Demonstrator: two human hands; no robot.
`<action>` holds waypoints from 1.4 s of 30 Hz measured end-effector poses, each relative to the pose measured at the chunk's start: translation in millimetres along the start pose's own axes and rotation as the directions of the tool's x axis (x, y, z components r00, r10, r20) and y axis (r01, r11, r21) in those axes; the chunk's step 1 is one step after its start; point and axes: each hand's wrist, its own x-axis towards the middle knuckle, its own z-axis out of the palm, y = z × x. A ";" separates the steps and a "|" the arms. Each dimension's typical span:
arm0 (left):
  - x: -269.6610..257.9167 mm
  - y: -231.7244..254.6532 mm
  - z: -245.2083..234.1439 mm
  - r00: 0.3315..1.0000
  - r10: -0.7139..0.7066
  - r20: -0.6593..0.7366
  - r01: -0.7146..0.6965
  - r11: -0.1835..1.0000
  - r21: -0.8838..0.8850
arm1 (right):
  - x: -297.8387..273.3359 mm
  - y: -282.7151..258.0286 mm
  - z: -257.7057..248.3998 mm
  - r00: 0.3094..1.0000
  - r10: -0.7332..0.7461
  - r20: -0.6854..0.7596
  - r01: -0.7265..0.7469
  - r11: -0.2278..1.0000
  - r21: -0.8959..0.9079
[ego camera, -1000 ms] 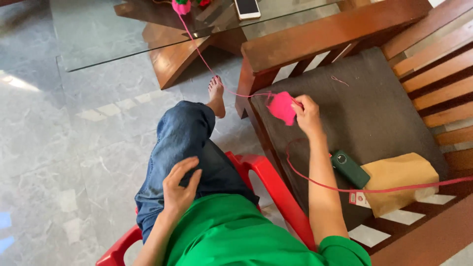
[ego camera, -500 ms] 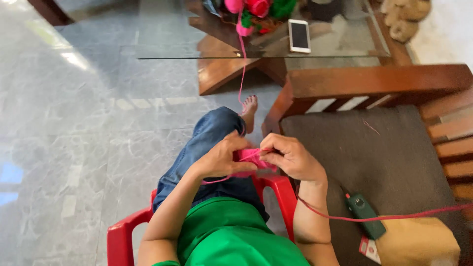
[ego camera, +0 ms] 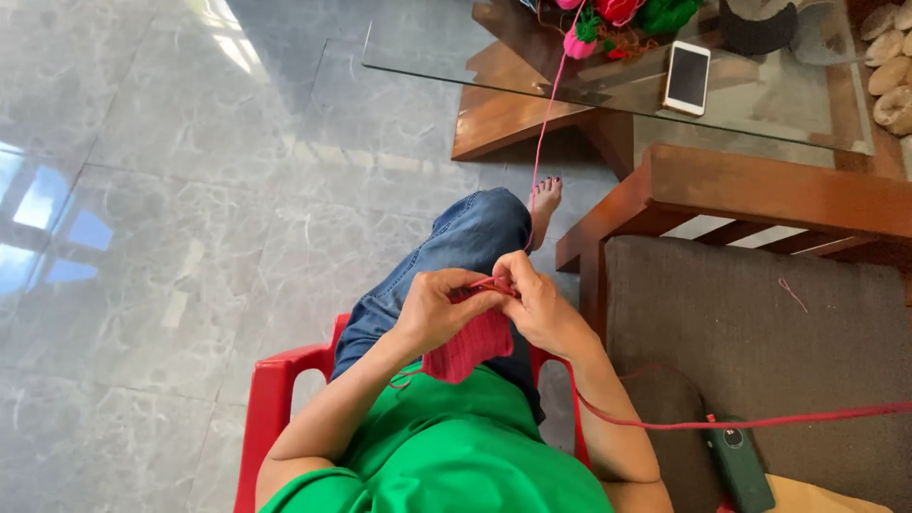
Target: Crocheting a small piece of pink fabric using a crochet hook and yarn.
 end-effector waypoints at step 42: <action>39.3 52.9 5.3 0.945 0.244 -0.218 -0.275 0.953 -0.126 | 18.4 -27.0 -17.9 0.837 -0.004 -0.547 0.367 0.745 0.557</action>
